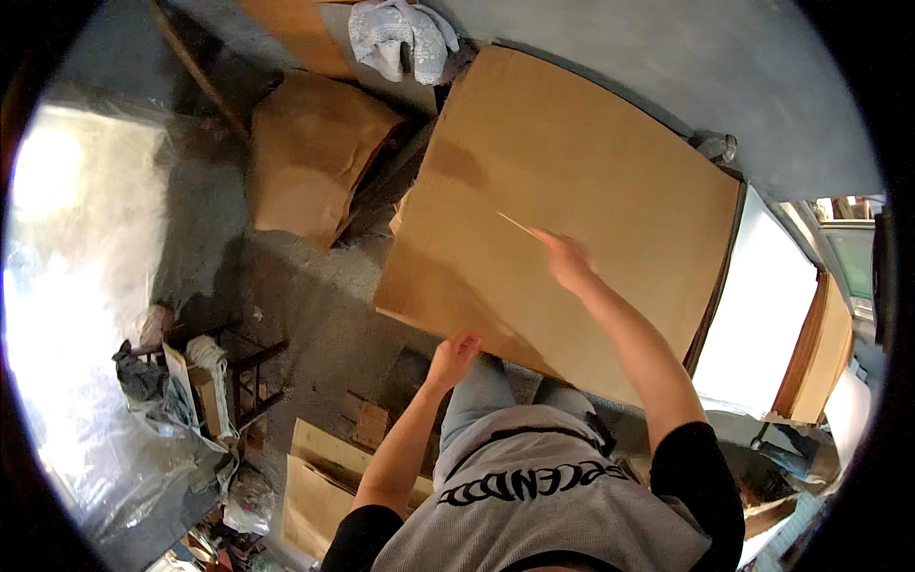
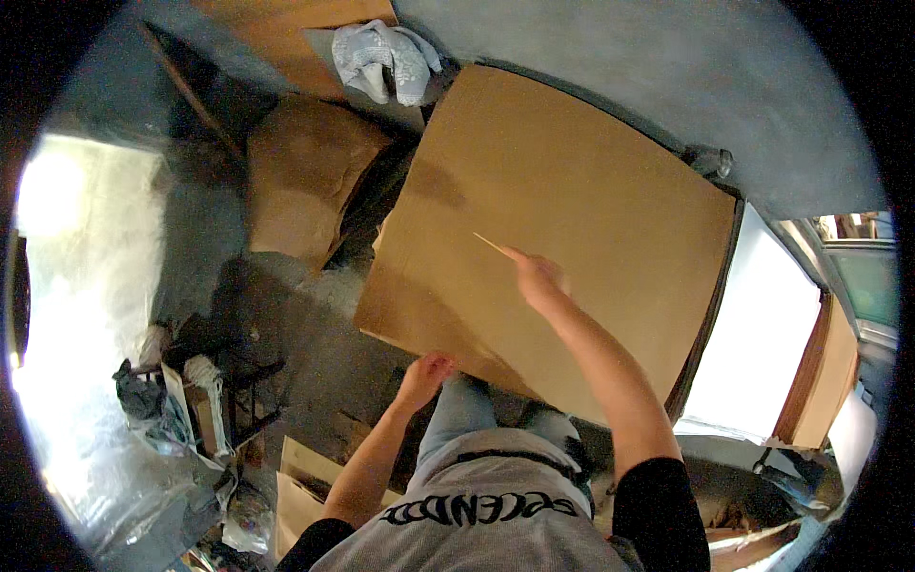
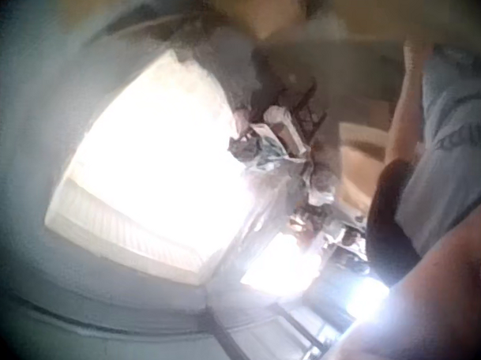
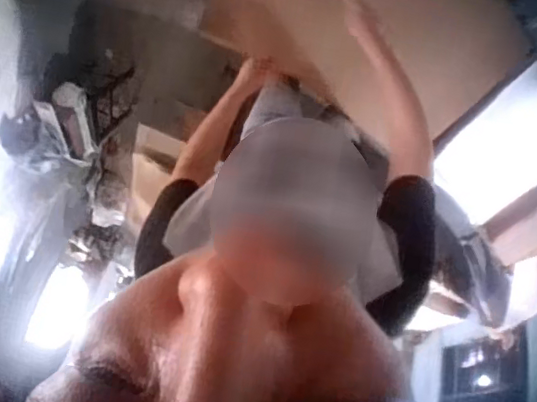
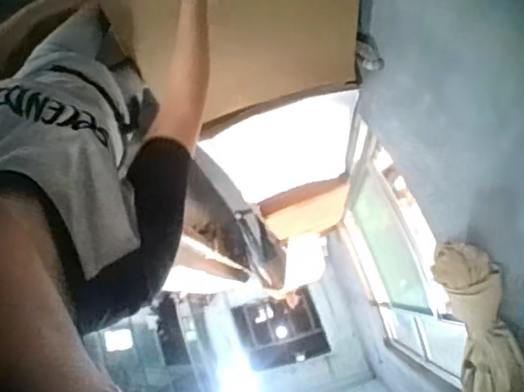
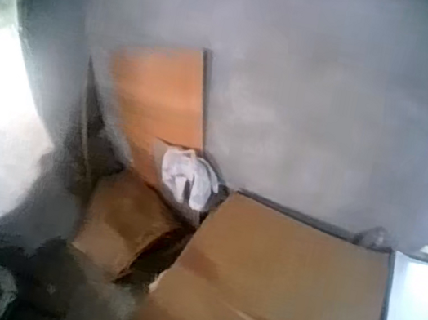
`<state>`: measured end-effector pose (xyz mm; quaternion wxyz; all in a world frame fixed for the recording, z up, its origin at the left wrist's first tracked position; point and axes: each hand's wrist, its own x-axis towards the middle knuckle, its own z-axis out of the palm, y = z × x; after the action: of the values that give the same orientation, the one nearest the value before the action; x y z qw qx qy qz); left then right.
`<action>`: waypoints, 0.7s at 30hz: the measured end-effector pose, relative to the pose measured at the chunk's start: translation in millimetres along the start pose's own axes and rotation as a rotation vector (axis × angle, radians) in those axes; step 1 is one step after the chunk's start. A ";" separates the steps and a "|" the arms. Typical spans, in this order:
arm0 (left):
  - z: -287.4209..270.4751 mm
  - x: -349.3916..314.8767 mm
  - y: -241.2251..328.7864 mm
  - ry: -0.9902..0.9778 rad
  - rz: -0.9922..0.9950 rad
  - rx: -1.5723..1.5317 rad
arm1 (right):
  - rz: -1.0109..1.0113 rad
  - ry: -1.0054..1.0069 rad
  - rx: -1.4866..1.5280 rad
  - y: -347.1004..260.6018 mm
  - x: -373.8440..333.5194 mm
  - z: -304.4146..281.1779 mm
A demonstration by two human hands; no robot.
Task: The person repeatedly picks up large white paper sheets from a stack, separates them, and places them onto a wooden workbench. The person uses a thin wooden stick to assist in separating the sheets. The task is performed in a repetitive loop throughout the clip.
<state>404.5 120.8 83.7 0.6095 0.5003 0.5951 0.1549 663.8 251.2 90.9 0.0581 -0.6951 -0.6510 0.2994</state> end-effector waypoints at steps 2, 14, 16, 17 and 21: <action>-35.5 34.2 4.4 0.033 -0.015 -0.068 | 0.010 -0.021 0.001 -45.1 54.5 -2.6; -128.5 75.1 -24.0 0.141 0.125 0.271 | 0.316 -0.062 -0.118 -5.0 32.0 -11.8; -126.4 83.5 -17.5 0.157 0.199 0.429 | 0.257 0.034 -0.041 -18.0 54.7 -10.8; -125.2 87.8 -8.3 0.116 0.226 0.469 | 0.276 0.041 -0.044 -38.0 68.0 -12.7; -114.9 104.7 11.1 -0.023 0.390 0.658 | 0.253 0.147 -0.036 -87.0 119.1 -14.4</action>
<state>333.4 256.9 56.8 0.3819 0.7747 0.5000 0.0627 592.0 380.3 103.0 0.0551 -0.7926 -0.5575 0.2407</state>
